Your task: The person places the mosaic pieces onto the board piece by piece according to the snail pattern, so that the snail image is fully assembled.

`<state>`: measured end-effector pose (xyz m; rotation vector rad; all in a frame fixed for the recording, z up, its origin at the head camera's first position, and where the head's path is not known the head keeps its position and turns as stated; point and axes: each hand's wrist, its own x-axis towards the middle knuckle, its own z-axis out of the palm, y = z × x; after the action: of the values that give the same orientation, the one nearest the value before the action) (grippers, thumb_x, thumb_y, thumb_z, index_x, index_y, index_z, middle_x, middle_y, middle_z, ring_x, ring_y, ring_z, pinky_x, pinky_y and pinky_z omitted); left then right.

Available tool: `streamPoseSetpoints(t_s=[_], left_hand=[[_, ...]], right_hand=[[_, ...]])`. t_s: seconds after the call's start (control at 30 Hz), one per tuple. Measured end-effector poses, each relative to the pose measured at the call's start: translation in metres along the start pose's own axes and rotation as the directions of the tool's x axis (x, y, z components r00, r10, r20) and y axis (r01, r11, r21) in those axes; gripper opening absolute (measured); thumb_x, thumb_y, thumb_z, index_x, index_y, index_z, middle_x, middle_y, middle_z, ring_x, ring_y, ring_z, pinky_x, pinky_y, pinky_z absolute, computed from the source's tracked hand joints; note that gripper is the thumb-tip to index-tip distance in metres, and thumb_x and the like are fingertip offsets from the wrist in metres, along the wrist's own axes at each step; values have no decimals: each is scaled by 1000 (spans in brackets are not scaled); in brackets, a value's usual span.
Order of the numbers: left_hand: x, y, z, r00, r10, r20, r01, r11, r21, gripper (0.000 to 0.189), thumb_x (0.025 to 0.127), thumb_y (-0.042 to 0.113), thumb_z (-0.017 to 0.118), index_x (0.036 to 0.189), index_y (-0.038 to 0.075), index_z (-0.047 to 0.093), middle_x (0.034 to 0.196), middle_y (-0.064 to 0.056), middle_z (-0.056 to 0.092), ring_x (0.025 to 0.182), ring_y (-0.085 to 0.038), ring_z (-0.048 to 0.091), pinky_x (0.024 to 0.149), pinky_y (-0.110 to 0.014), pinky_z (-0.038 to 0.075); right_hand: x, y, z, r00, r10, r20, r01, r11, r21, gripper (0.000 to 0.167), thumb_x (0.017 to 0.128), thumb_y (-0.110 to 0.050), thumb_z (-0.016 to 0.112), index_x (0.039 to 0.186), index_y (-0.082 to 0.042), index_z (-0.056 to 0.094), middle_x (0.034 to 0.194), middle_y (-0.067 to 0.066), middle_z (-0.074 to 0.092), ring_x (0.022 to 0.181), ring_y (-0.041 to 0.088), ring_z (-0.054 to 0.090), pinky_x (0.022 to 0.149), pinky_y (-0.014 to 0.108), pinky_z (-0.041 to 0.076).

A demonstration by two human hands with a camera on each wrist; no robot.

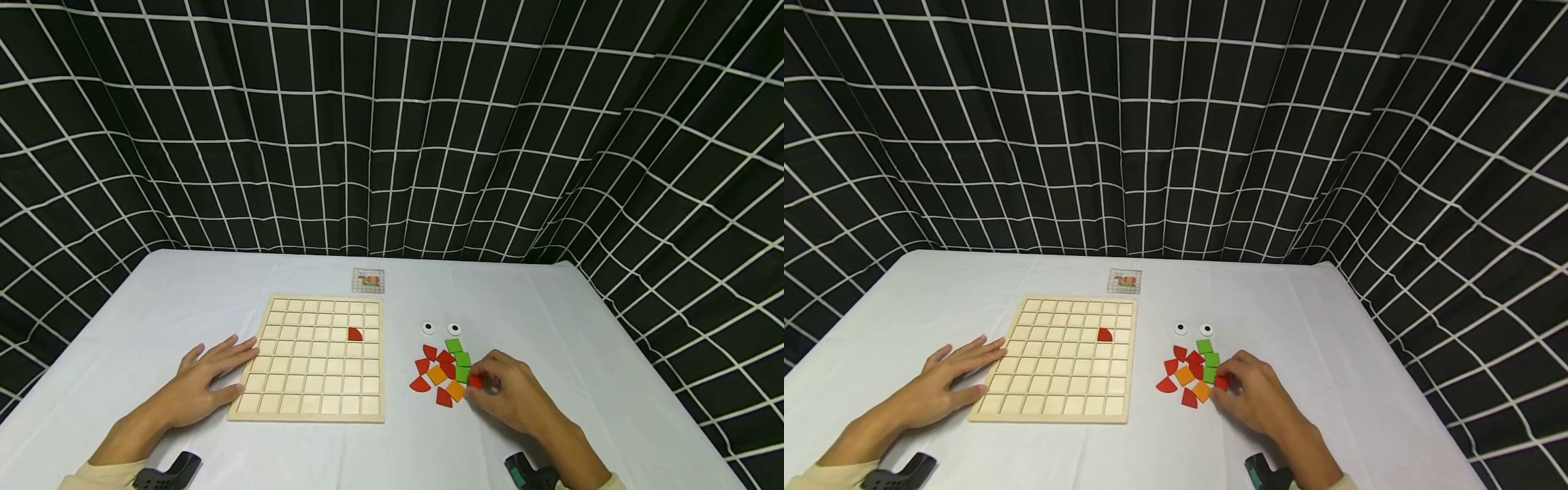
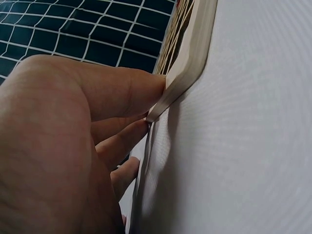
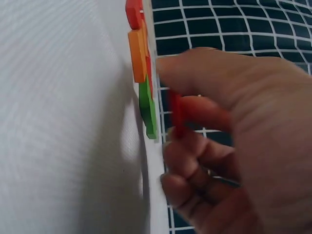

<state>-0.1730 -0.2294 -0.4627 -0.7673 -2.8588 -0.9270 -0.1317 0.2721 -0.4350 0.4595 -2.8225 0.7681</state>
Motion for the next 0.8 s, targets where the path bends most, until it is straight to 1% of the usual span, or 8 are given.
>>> streamPoseSetpoints(t_s=[0.17, 0.37, 0.47, 0.57, 0.7, 0.8], left_hand=[[0, 1, 1, 1000, -7, 8, 7, 1000, -7, 52, 86, 22, 68, 136, 12, 57, 146, -8, 44, 138, -38, 25, 106, -65, -3], [0, 2, 1, 1000, -11, -5, 11, 1000, 2, 52, 85, 21, 69, 135, 12, 58, 145, -8, 45, 138, -39, 26, 105, -65, -1], [-1, 1, 1, 1000, -1, -3, 1, 1000, -4, 52, 86, 22, 68, 136, 12, 57, 146, -8, 45, 138, -39, 26, 105, -65, -2], [-2, 1, 1, 1000, 7, -4, -7, 1000, -1, 52, 87, 23, 68, 136, 12, 57, 146, -8, 45, 138, -39, 26, 105, -64, 0], [-3, 0, 2, 1000, 15, -1, -15, 1000, 0, 52, 87, 25, 67, 137, 12, 56, 146, -7, 45, 138, -38, 26, 105, -64, 0], [-2, -1, 2, 1000, 13, 0, -13, 1000, -4, 52, 87, 24, 67, 137, 13, 56, 146, -7, 45, 138, -38, 26, 105, -65, -1]], right_hand=[[4, -7, -3, 997, -46, -58, 48, 999, 22, 26, 71, -10, 86, 93, -14, 73, 88, -13, 56, 80, 7, 55, 73, 26, 53], [16, -22, -2, 993, -94, -73, 102, 989, 108, 24, 74, -9, 84, 94, -12, 73, 92, -11, 56, 82, 7, 61, 76, 32, 55], [23, -31, 2, 990, -115, -83, 126, 983, 135, 23, 74, -10, 84, 94, -12, 73, 92, -11, 56, 81, 8, 62, 74, 34, 56], [29, -40, 6, 983, -148, -104, 163, 976, 145, 23, 74, -10, 84, 94, -10, 73, 91, -10, 57, 78, 14, 61, 69, 35, 56], [37, -50, 12, 977, -176, -118, 194, 967, 165, 24, 75, -11, 83, 96, -11, 73, 94, -8, 59, 76, 19, 60, 63, 32, 56], [43, -57, 17, 974, -186, -131, 207, 962, 176, 27, 75, -11, 83, 99, -12, 73, 95, -7, 60, 77, 19, 61, 63, 31, 56]])
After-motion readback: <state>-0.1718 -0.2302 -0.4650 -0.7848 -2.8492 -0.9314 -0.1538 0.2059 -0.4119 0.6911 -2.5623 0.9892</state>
